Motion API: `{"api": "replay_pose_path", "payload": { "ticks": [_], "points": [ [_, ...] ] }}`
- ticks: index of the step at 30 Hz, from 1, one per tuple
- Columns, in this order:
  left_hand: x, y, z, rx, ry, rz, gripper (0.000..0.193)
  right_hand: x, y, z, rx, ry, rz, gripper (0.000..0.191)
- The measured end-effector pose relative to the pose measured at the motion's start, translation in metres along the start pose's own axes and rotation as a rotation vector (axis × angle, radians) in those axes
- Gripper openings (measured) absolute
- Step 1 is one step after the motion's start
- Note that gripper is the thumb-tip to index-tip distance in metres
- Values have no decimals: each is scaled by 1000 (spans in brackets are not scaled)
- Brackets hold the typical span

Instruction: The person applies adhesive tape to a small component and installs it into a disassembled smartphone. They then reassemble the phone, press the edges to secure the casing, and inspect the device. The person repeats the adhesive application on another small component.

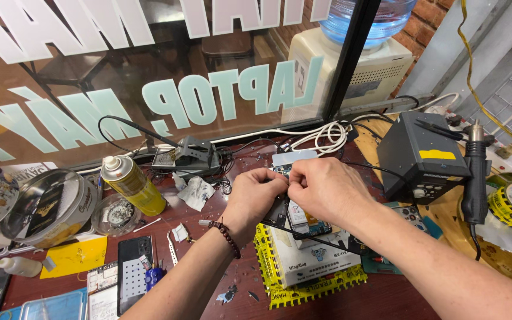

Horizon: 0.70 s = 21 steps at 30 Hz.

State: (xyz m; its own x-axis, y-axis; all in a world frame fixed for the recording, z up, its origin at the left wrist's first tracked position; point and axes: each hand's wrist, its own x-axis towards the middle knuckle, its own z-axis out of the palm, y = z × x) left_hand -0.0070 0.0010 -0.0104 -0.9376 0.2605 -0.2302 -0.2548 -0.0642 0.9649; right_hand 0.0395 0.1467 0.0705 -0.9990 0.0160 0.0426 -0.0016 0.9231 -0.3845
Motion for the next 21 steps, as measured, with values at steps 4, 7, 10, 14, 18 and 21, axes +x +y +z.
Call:
{"api": "replay_pose_path", "payload": {
  "ticks": [4, 7, 10, 14, 18, 21],
  "points": [
    [4, 6, 1, -51, 18, -38, 10, 5, 2, -2, 55, 30, -39, 15],
    [5, 7, 0, -66, 23, -49, 10, 9, 5, -2, 108, 22, -38, 16],
    [6, 6, 0, -55, 12, -18, 9, 8, 11, -2, 147, 33, -68, 18],
    [5, 9, -8, -134, -19, -6, 6, 12, 26, -11, 172, -35, -77, 21],
    [2, 16, -19, -273, -46, -121, 5, 8, 47, -17, 262, -110, -105, 21],
    [-3, 21, -21, -295, -66, -165, 6, 6, 53, -14, 317, -151, -92, 21]
  ]
}}
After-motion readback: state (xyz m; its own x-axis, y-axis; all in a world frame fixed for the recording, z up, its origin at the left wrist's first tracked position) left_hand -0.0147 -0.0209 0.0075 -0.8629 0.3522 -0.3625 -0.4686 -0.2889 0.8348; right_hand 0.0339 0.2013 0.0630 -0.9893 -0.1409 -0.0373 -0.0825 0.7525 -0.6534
